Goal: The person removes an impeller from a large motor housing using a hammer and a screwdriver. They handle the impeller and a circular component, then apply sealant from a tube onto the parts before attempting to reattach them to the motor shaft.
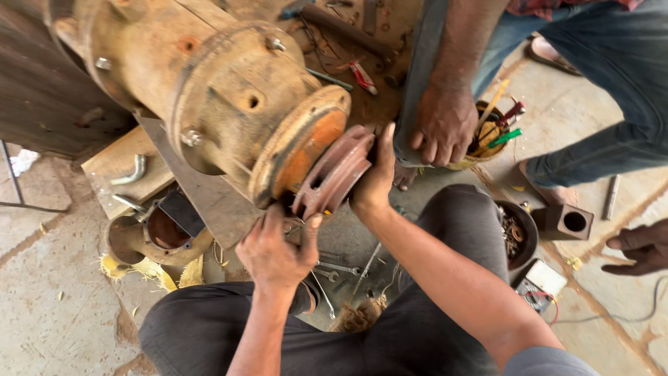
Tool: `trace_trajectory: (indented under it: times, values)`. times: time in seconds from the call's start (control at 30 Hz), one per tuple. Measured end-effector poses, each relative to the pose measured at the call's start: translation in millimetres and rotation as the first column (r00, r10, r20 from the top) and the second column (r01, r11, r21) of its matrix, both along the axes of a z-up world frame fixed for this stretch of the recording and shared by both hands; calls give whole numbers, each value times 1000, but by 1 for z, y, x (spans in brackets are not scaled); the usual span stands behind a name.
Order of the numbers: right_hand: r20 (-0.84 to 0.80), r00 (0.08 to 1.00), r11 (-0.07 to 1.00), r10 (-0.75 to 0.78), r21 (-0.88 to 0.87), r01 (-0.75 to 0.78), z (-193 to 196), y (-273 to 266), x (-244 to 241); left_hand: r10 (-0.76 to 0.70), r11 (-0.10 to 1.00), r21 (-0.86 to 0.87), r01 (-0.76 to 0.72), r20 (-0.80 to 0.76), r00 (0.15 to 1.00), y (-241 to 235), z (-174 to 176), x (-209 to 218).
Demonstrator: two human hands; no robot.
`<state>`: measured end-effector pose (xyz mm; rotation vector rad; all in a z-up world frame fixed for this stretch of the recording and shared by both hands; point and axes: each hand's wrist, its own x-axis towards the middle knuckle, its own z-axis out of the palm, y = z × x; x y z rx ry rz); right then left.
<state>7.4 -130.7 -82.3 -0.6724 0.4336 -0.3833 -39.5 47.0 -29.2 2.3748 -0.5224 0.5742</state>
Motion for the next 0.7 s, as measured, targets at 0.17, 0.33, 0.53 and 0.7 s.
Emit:
trace_trajectory:
  times: [0.17,0.33,0.53,0.7]
  values:
    - [-70,996,950,54,310,-30,-13,8,4,-9,1000,-18,10,41,999,-10,-18,-4]
    - [-160,987,947,-9,317,60,-26,4,10,48,966,-257,26,276,960,-25,-97,10]
    - [289,955,-21,67,-956,291,8,-40,11,-182,912,-408,-37,-484,856,-57,-153,-28]
    - [246,963,533,-114,-803,268,4,-17,-2,-73,976,-191,-108,-746,661,-31,-101,-24]
